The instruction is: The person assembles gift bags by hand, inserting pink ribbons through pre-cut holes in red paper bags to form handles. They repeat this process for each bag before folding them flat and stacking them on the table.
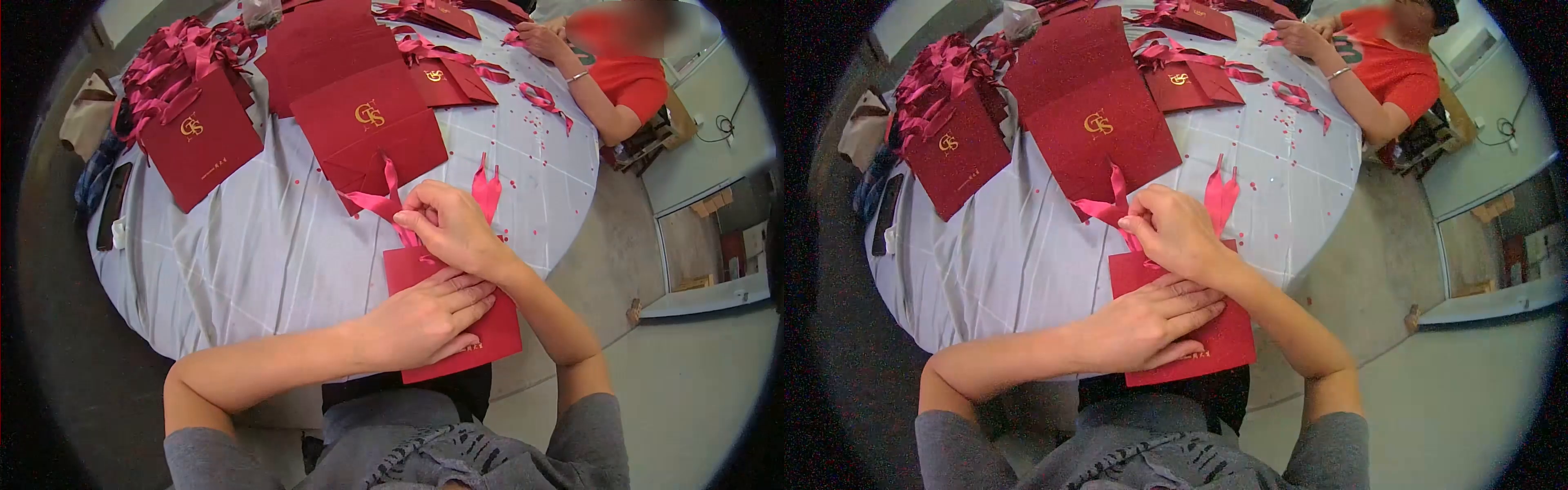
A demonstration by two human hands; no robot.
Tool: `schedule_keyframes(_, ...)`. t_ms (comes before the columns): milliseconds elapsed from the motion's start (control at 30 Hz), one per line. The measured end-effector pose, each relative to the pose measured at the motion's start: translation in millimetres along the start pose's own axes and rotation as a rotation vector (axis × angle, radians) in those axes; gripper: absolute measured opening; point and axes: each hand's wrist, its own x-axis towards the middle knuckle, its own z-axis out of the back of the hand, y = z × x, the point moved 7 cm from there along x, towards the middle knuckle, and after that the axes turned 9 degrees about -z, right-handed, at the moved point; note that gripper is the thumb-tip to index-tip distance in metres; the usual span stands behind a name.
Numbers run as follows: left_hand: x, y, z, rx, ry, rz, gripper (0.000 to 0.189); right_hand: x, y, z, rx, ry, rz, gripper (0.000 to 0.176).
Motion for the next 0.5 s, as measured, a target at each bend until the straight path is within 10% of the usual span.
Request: schedule_keyframes(500, 0, 1, -3, -0.03, -0.083, -0.02, 0.047, -115, 3, 122, -0.036, -0.74, 0.037, 0.02)
